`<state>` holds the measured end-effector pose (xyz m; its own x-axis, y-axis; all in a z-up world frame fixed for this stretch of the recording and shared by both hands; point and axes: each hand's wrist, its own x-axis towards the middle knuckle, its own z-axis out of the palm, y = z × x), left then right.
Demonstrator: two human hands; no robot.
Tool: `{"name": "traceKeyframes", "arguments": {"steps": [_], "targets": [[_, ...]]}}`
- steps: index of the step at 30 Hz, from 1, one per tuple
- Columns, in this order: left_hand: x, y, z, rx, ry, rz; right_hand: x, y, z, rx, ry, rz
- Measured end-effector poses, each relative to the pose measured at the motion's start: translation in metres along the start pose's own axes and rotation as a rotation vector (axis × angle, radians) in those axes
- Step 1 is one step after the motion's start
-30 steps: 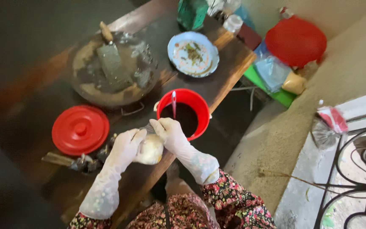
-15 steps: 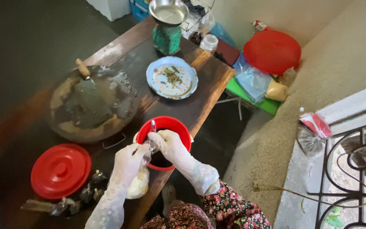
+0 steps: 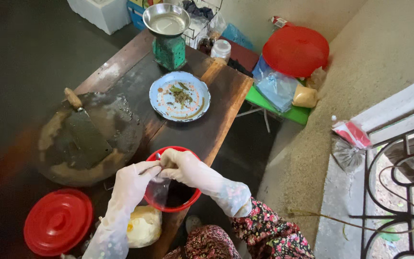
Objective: The person scoops a dark liquid from a red bucket into small plastic sachets using a ladle, then ties each sachet closed. The filled sachets are placed on the table next to the bucket.
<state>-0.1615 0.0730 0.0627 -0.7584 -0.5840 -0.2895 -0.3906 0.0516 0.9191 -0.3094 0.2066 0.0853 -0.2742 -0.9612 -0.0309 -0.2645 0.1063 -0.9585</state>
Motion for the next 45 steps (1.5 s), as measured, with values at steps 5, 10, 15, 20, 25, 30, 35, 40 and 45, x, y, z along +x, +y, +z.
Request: {"name": "traceKeyframes", "arguments": {"steps": [5, 10, 15, 20, 25, 30, 35, 40, 45], "targets": [[0.004, -0.011, -0.009, -0.313, -0.106, -0.151, 0.009, 0.006, -0.01, 0.137, -0.115, 0.021], [0.011, -0.035, -0.022, -0.613, -0.324, 0.013, 0.01, 0.007, -0.01, 0.411, -0.188, 0.123], [0.003, -0.038, -0.036, -0.681, -0.294, 0.071, 0.015, -0.002, -0.006, 0.621, -0.404, 0.146], [-0.005, -0.014, -0.066, 0.146, -0.062, 0.613, 0.026, 0.001, 0.004, 0.341, -0.318, 0.034], [-0.004, -0.023, -0.035, 0.596, 0.528, 0.602, 0.043, 0.015, 0.065, -0.234, 0.321, -0.295], [0.009, -0.063, -0.024, 0.382, 0.654, -0.032, 0.05, 0.026, 0.103, -0.411, 0.412, -0.235], [0.015, -0.099, -0.047, -0.881, 0.28, -0.105, 0.053, 0.042, 0.114, -0.195, 0.436, -0.371], [0.001, -0.106, -0.058, -0.482, 0.196, -0.038, 0.066, 0.062, 0.103, 0.762, 0.17, 0.256], [-0.01, -0.084, -0.04, 0.465, 0.725, 0.217, 0.065, 0.056, 0.112, 0.838, 0.094, 0.359]]}}
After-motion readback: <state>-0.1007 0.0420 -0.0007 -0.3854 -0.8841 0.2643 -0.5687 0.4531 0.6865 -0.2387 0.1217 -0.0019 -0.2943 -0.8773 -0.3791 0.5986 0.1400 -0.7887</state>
